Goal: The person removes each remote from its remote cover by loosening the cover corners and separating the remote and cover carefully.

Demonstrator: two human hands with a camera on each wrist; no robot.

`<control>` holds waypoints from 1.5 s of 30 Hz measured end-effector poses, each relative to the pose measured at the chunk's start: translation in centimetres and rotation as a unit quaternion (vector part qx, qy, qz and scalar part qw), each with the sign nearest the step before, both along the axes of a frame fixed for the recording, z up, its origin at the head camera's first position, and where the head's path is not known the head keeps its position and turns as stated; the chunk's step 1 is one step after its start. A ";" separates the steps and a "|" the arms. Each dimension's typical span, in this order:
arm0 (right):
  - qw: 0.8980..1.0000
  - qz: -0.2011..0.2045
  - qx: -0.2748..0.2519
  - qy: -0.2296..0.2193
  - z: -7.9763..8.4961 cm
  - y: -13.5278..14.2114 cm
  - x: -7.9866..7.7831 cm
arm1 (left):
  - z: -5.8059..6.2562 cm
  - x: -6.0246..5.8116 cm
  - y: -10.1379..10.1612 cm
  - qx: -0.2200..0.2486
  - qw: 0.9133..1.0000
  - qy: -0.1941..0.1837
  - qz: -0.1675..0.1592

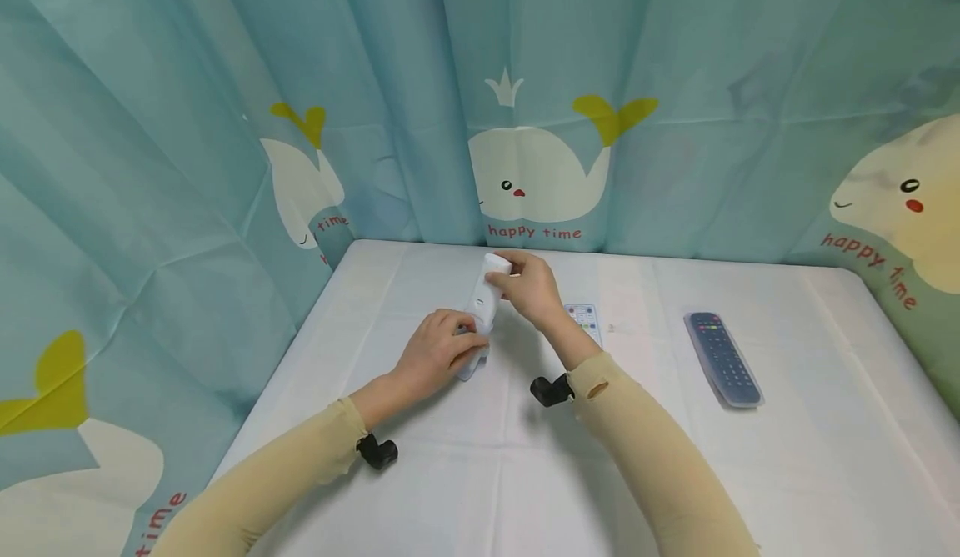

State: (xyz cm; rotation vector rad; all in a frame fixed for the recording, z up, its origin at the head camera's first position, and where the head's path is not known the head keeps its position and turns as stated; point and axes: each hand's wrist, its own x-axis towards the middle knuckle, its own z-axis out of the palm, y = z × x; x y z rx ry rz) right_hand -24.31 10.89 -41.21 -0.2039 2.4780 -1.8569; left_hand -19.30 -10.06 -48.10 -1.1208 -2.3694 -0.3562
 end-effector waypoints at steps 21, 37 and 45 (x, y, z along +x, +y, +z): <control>0.994 -0.031 -0.095 -0.042 1.3 2.4 -0.1 | 1.7 0.3 -2.5 0.125 0.916 -0.355 0.139; 0.990 0.004 -0.126 -0.056 1.6 2.5 0.0 | 1.7 0.3 -1.2 0.267 0.818 -0.508 0.047; 0.992 0.038 -0.102 -0.056 1.5 1.9 0.3 | 2.1 0.4 -0.6 0.352 0.708 -0.610 0.040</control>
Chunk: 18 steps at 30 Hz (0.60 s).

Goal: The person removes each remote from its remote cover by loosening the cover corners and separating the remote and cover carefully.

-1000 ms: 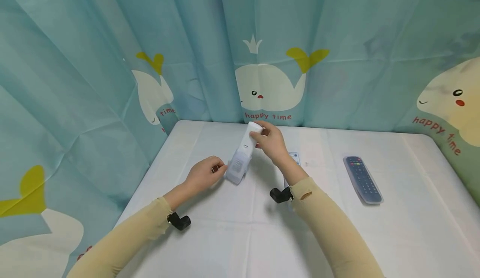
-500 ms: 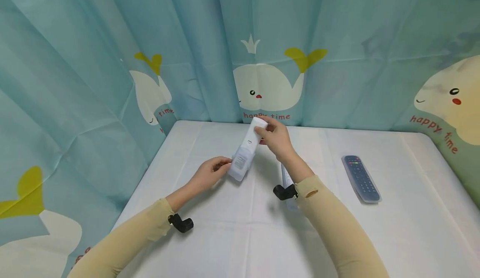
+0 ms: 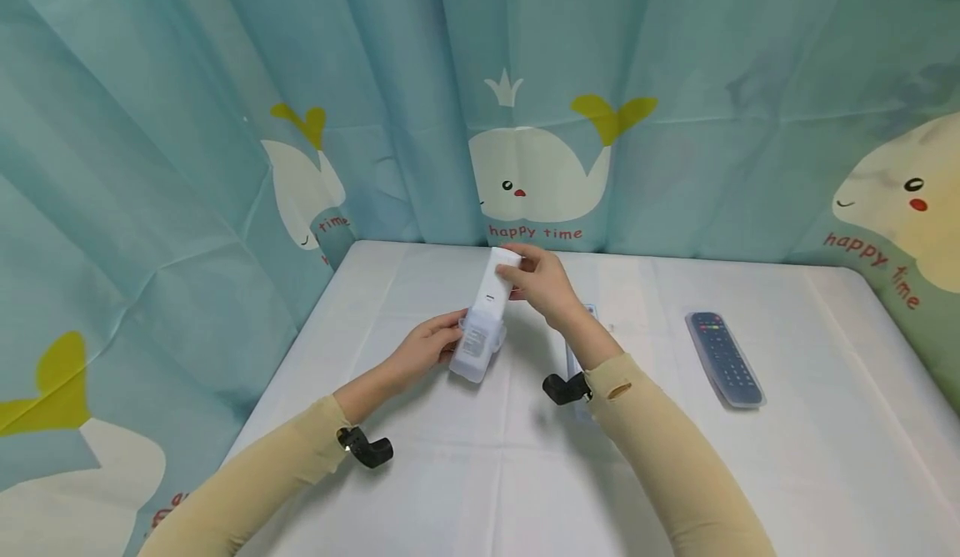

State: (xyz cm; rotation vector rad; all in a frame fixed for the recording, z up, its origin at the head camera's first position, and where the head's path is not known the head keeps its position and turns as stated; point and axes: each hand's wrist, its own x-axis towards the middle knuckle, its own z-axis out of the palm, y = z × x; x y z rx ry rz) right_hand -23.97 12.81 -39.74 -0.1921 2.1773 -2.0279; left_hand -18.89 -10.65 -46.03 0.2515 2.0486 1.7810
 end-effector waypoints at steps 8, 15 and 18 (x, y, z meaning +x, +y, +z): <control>1.000 -0.011 0.012 -0.009 -0.2 0.1 0.0 | -0.1 -0.1 0.2 0.052 0.992 -0.108 0.034; 0.999 -0.036 -0.025 -0.027 -0.8 0.1 -0.5 | -0.2 0.0 0.0 0.052 0.983 -0.169 0.045; 0.998 -0.049 -0.040 -0.028 -1.1 0.0 -0.5 | -0.2 0.1 0.2 0.063 0.984 -0.162 0.040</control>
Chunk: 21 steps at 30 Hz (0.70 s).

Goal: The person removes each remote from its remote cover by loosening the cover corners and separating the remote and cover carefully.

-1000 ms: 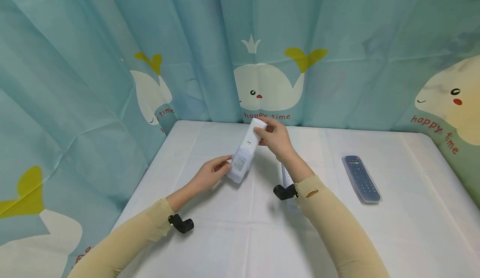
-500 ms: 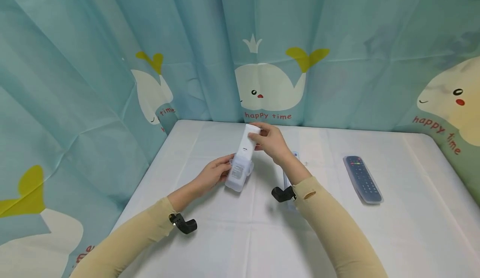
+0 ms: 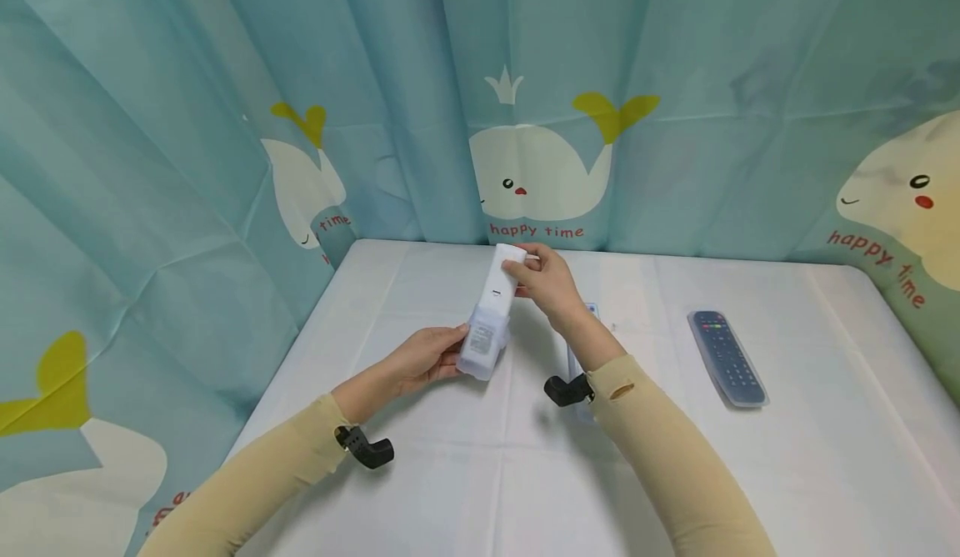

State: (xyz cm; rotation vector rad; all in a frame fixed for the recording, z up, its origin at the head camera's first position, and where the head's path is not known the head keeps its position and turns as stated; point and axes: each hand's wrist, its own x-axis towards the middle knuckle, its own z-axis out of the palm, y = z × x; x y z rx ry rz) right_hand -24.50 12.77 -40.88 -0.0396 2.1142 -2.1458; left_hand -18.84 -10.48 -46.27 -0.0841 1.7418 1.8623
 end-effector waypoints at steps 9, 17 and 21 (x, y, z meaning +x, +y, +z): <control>0.999 0.017 -0.010 -0.030 -0.5 -0.3 0.1 | 0.7 0.4 0.3 0.007 0.996 0.052 -0.071; 0.999 0.023 0.007 -0.024 -0.8 0.0 -0.2 | 1.1 0.9 0.3 0.033 0.990 0.054 -0.126; 0.999 0.013 0.013 -0.031 -0.9 0.1 -0.4 | 1.1 1.0 0.3 0.050 0.988 0.055 -0.138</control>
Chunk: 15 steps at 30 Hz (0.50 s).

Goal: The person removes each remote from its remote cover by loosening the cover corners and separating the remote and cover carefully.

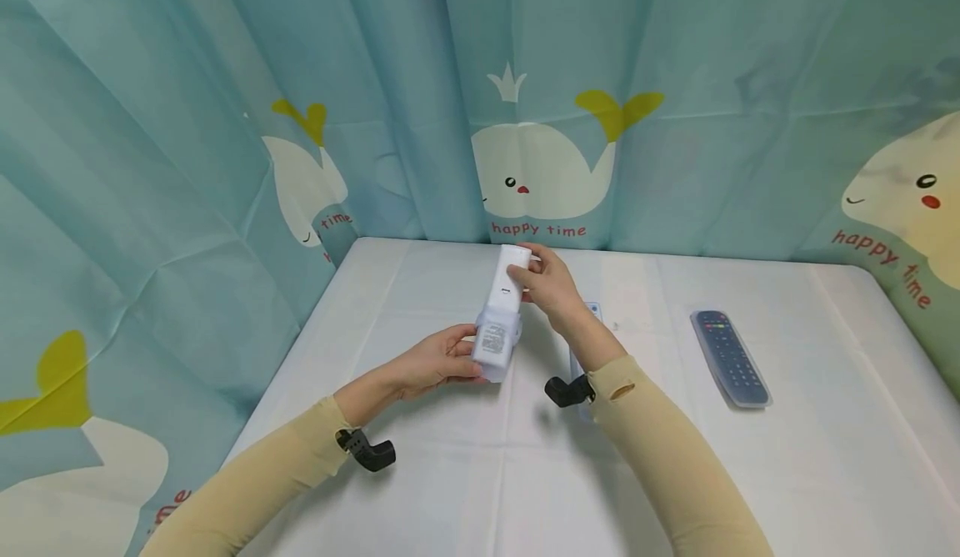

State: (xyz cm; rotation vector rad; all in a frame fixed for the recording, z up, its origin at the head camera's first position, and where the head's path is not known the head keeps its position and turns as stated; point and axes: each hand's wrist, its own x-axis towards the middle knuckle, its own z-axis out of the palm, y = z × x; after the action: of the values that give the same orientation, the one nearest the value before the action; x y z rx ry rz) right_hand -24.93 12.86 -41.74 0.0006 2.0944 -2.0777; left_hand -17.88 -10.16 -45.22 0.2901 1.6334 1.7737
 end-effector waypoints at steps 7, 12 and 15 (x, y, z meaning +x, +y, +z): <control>1.000 -0.008 -0.005 0.002 0.1 0.1 -0.3 | 0.0 0.0 -0.1 0.008 1.000 -0.001 -0.005; 1.000 -0.013 -0.008 0.005 0.1 0.2 -0.5 | -0.2 0.1 -0.3 0.008 1.000 -0.002 -0.014; 1.000 -0.014 -0.010 0.007 0.2 0.2 -0.5 | -0.3 0.2 -0.5 0.009 1.000 -0.002 -0.020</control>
State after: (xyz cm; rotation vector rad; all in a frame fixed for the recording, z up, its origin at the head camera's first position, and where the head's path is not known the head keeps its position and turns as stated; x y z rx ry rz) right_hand -25.46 13.08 -41.59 0.0118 2.0946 -2.1199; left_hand -17.68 -10.64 -45.47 0.3257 1.5975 1.7585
